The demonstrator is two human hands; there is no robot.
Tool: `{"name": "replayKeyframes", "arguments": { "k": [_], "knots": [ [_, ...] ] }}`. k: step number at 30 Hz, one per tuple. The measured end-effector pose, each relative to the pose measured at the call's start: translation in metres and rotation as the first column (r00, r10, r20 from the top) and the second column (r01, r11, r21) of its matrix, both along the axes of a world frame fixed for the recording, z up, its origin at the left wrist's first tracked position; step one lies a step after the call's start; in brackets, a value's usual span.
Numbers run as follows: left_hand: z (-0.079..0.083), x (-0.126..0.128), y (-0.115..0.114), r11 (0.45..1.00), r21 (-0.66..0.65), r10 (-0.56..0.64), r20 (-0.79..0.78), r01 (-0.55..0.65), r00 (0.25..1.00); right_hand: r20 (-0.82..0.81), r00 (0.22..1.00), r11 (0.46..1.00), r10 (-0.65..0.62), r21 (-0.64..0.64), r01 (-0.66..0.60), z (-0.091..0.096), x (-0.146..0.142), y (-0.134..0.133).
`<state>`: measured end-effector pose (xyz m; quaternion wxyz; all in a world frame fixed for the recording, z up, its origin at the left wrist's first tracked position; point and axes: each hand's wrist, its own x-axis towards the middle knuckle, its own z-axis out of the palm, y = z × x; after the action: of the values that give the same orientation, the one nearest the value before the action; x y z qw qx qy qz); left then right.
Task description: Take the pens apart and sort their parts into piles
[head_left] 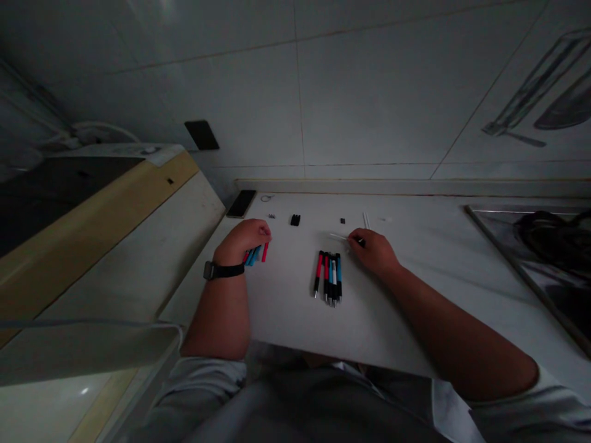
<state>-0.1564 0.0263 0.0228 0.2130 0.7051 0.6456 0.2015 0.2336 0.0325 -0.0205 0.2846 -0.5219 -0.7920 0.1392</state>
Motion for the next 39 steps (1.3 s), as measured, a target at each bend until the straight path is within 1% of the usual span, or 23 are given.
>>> {"name": "replayKeyframes", "arguments": {
  "k": [2,5,8,11,14,20,23,25,30,32,34,37,39],
  "knots": [
    [-0.008,-0.003,0.002,1.000,-0.020,-0.019,-0.003,0.019,1.000,-0.002,1.000,1.000,0.000,0.004,0.000,0.001,0.000,0.000],
    [-0.017,-0.003,0.007,1.000,-0.009,0.013,-0.020,-0.013,1.000,-0.015,1.000,1.000,0.007,0.003,-0.006,0.002,0.000,-0.001],
    [-0.022,-0.001,0.010,1.000,0.002,0.029,-0.098,-0.029,0.995,-0.008,1.000,1.000,0.001,-0.007,-0.001,0.003,-0.001,-0.001],
    [-0.023,-0.001,0.011,1.000,0.002,-0.006,-0.146,0.006,0.989,-0.006,1.000,1.000,-0.006,-0.016,0.006,0.003,-0.001,-0.002],
    [-0.018,-0.002,0.009,0.999,-0.040,-0.013,-0.191,0.006,0.982,-0.015,1.000,1.000,-0.003,-0.009,0.003,0.003,-0.001,-0.002],
    [0.001,0.002,0.000,0.980,-0.183,0.018,-0.305,-0.077,0.952,-0.037,0.999,1.000,-0.005,-0.013,0.004,0.005,-0.001,-0.002],
    [0.006,0.004,-0.002,0.970,-0.214,0.035,-0.332,-0.111,0.943,-0.065,0.998,1.000,-0.004,-0.007,0.003,0.006,-0.001,-0.003],
    [0.007,0.005,-0.002,0.969,-0.213,0.045,-0.336,-0.123,0.941,-0.089,0.996,1.000,-0.012,-0.009,0.011,0.007,-0.002,-0.003],
    [0.010,0.005,-0.004,0.977,-0.172,0.064,-0.326,-0.126,0.943,-0.100,0.995,1.000,-0.012,-0.015,0.010,0.007,-0.003,-0.002],
    [0.012,0.010,-0.005,0.987,-0.114,0.075,-0.291,-0.112,0.954,-0.094,0.996,1.000,0.008,0.000,-0.009,0.007,-0.002,-0.001],
    [0.015,0.020,-0.005,0.997,-0.012,0.067,-0.222,-0.072,0.973,-0.089,0.996,0.999,0.030,0.022,-0.029,0.007,-0.002,-0.001],
    [0.016,0.044,-0.005,0.989,0.144,-0.021,-0.097,0.035,0.995,-0.086,0.995,0.997,0.049,0.058,-0.044,0.009,-0.002,-0.001],
    [0.014,0.063,-0.005,0.972,0.209,-0.100,-0.038,0.106,0.994,-0.109,0.993,0.997,0.054,0.068,-0.047,0.011,-0.002,-0.001]
  ]
}}
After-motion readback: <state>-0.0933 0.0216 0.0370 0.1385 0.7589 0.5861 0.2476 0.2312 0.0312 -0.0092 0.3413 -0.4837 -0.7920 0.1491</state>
